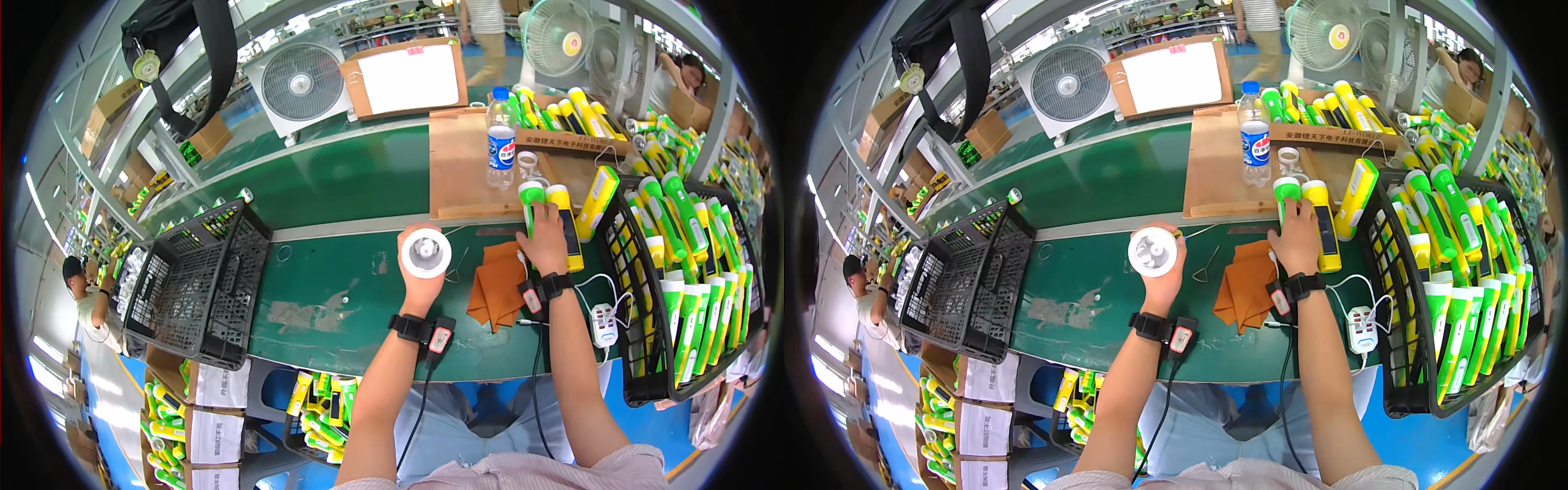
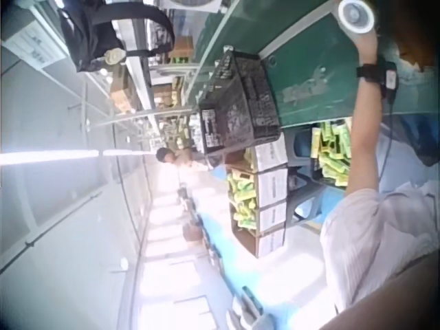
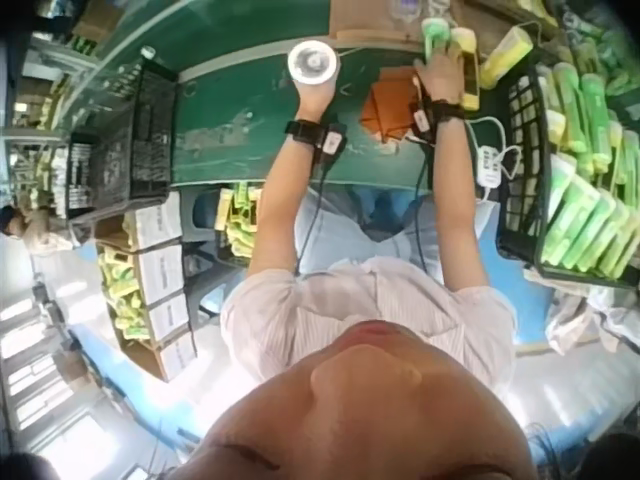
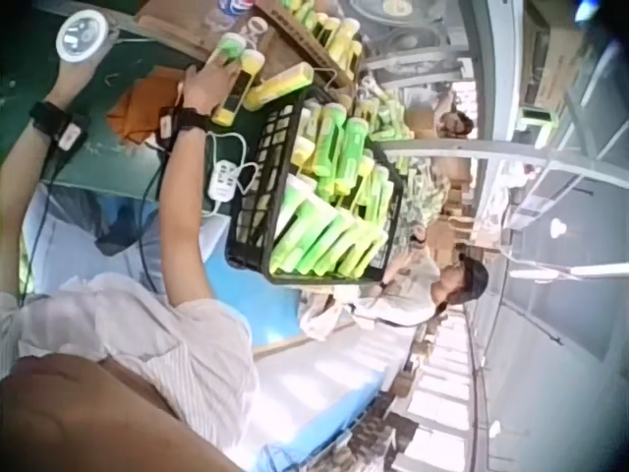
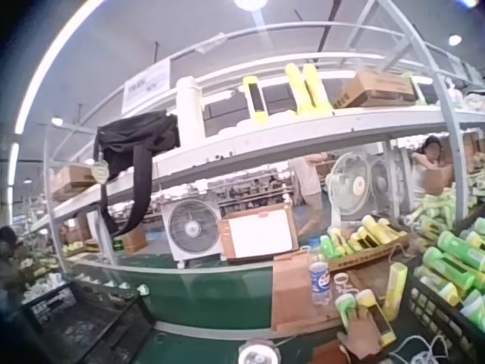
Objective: Manually assemble and inspect plastic flashlights at a factory workstation.
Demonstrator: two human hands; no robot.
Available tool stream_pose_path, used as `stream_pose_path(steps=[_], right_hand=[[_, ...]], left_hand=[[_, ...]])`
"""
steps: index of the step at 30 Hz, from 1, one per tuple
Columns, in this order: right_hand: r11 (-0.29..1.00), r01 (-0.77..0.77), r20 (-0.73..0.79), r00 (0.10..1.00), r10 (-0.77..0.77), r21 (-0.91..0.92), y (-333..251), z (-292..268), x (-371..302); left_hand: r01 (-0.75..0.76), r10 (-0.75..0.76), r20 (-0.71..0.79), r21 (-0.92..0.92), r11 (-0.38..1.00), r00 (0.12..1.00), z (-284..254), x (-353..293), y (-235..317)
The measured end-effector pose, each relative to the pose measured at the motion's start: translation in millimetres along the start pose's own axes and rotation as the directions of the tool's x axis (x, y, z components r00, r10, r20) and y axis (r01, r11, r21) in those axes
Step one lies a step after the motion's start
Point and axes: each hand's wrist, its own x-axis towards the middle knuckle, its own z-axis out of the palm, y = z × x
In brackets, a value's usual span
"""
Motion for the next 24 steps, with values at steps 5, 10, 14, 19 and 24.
stream_pose_path(steps=[5, 10, 14, 19, 24], right_hand=[[0.948, -0.300, 0.367, 0.898, 0.244, 0.104, 0.6, -6.4, 4.2], [0.731, 0.173, -0.116, 0.985, -0.129, 0.660, -18.5, -16.6, 2.1], [0.614, 0.234, -0.121, 0.968, -0.221, 0.754, -40.1, -19.0, -9.2], [0.557, 0.249, -0.092, 0.951, -0.295, 0.792, -44.6, -13.0, -13.2], [0.423, 0.161, -0.019, 0.947, -0.321, 0.892, -50.8, -8.2, -21.7]], left_hand=[[-0.082, 0.075, 0.055, 0.118, 0.990, 0.996, -5.0, 0.9, 1.1], [-0.073, 0.070, 0.029, 0.106, 0.992, 0.997, -2.1, -0.4, 5.0], [-0.166, 0.151, 0.093, 0.183, 0.969, 0.984, -2.6, -0.9, 6.5], [-0.167, 0.150, 0.125, 0.138, 0.976, 0.981, 2.4, -4.1, 2.1], [-0.132, 0.115, 0.145, 0.116, 0.984, 0.983, 2.9, -5.0, 4.0]])
